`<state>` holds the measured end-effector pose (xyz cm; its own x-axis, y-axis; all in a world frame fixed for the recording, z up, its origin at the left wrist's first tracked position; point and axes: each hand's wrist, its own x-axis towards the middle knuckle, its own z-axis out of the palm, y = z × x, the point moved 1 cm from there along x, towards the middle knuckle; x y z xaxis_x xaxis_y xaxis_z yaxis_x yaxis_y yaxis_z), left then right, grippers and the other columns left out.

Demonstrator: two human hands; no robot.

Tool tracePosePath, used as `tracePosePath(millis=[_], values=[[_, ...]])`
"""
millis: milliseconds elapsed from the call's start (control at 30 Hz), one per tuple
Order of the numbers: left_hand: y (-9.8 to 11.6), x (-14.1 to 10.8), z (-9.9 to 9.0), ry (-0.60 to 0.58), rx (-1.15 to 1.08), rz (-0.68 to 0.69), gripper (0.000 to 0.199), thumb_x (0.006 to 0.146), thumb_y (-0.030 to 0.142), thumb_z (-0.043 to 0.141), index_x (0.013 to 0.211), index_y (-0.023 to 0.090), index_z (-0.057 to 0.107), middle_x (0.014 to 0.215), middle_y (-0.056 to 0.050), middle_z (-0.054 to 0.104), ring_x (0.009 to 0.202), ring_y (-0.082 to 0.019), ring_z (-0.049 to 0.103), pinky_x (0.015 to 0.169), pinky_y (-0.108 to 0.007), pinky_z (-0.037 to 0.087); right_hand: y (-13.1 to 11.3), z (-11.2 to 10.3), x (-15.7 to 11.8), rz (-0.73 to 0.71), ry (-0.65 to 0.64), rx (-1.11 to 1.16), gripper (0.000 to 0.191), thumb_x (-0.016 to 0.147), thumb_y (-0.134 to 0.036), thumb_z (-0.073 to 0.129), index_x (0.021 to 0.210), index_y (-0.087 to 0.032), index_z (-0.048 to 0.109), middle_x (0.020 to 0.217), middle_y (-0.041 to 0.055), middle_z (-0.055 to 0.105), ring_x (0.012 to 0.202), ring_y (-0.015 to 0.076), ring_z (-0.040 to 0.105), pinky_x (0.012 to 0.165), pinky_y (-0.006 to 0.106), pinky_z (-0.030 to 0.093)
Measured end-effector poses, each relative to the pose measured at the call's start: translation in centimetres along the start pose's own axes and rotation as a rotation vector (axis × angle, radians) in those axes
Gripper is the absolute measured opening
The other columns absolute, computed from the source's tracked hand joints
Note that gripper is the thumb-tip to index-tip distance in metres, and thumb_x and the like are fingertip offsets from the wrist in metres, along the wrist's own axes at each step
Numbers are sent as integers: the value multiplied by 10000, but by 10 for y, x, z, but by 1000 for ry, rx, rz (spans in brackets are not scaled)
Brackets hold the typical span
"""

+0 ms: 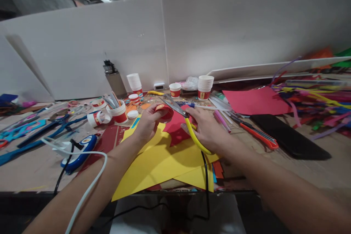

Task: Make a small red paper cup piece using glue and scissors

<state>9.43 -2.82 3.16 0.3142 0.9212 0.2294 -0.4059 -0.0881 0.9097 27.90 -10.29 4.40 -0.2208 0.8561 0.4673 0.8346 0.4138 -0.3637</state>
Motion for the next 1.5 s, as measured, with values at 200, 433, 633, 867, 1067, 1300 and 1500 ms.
tracePosePath(millis=[200,433,633,867,1067,1300,1500], values=[[-4,-2,-3,-117,150,15,256,677,210,747,894,161,620,760,-19,687,627,-135,651,554,-236,529,-3,2,-5,-19,-20,-107,408,871,-323,532,1254,-183,526,1021,109,518,856,214,538,757,325,439],[-4,-4,-3,-132,203,41,242,728,258,733,916,166,612,778,-32,699,651,-164,684,509,-224,516,-1,2,-5,-10,-26,-172,435,869,-335,532,1280,-193,508,1058,118,513,867,227,546,738,334,450],[-2,-6,0,-147,223,-4,244,699,256,758,886,154,640,762,-31,699,642,-159,687,537,-228,527,0,3,-4,-17,-34,-164,420,876,-342,520,1271,-199,510,1049,115,513,866,223,544,767,346,452],[1,-6,2,-149,207,-13,251,681,274,771,847,145,635,706,-45,698,626,-166,678,523,-229,510,0,2,-5,-30,-32,-187,414,873,-354,520,1256,-196,521,1043,115,516,843,221,534,730,338,442],[2,-5,-3,-170,252,-24,243,697,269,757,888,160,653,738,-51,712,636,-167,679,534,-234,515,-2,0,-4,-20,-55,-170,400,868,-329,533,1244,-192,536,1015,113,531,840,219,529,725,330,430],[2,-5,-3,-172,261,-21,250,711,288,749,904,154,663,734,-48,705,612,-139,655,520,-212,488,-2,0,-4,-17,-63,-175,408,876,-344,524,1255,-194,537,1006,113,536,815,213,526,698,316,410],[3,-4,-4,-202,257,-11,227,724,274,737,894,147,655,689,-35,678,621,-142,661,504,-196,467,0,0,-5,-17,-53,-208,407,887,-374,510,1255,-203,538,998,114,550,812,215,535,699,316,409]])
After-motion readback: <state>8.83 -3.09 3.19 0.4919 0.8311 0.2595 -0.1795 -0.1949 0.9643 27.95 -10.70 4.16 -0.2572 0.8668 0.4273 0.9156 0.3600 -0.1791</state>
